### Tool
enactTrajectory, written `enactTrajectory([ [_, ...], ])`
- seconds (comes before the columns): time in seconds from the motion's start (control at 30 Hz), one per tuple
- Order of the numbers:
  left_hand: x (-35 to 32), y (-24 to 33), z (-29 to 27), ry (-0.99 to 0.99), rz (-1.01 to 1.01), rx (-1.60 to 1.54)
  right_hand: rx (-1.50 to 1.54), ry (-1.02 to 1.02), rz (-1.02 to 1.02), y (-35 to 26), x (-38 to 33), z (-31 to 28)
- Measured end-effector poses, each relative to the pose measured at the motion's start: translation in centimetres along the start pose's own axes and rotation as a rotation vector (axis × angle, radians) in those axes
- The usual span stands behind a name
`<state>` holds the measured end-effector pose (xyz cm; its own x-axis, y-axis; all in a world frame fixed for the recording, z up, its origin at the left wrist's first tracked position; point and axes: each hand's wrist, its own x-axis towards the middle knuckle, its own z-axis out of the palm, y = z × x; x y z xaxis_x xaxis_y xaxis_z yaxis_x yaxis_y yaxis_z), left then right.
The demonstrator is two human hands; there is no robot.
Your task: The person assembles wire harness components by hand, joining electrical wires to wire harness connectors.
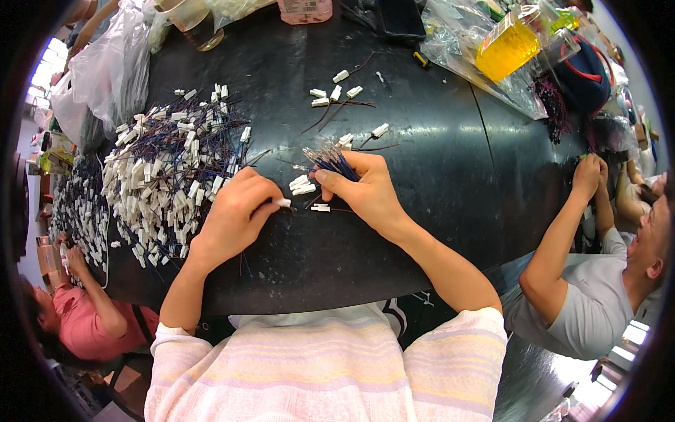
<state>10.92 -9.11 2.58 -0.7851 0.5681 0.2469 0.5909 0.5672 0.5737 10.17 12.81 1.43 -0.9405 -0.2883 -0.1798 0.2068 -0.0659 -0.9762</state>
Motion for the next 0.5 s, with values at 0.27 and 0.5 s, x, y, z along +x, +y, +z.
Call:
enactTrajectory([
  [0.27,1.1,1.0,-1.4,0.318,-0.443,-0.835,-0.048,-0.031,-0.036,-0.5,-0.6,0.9],
  [0.5,1.4,0.2,0.1,0.353,-0.534,-1.282,-0.021,-0.028,0.006,-0.6,-1.0,1.3],
])
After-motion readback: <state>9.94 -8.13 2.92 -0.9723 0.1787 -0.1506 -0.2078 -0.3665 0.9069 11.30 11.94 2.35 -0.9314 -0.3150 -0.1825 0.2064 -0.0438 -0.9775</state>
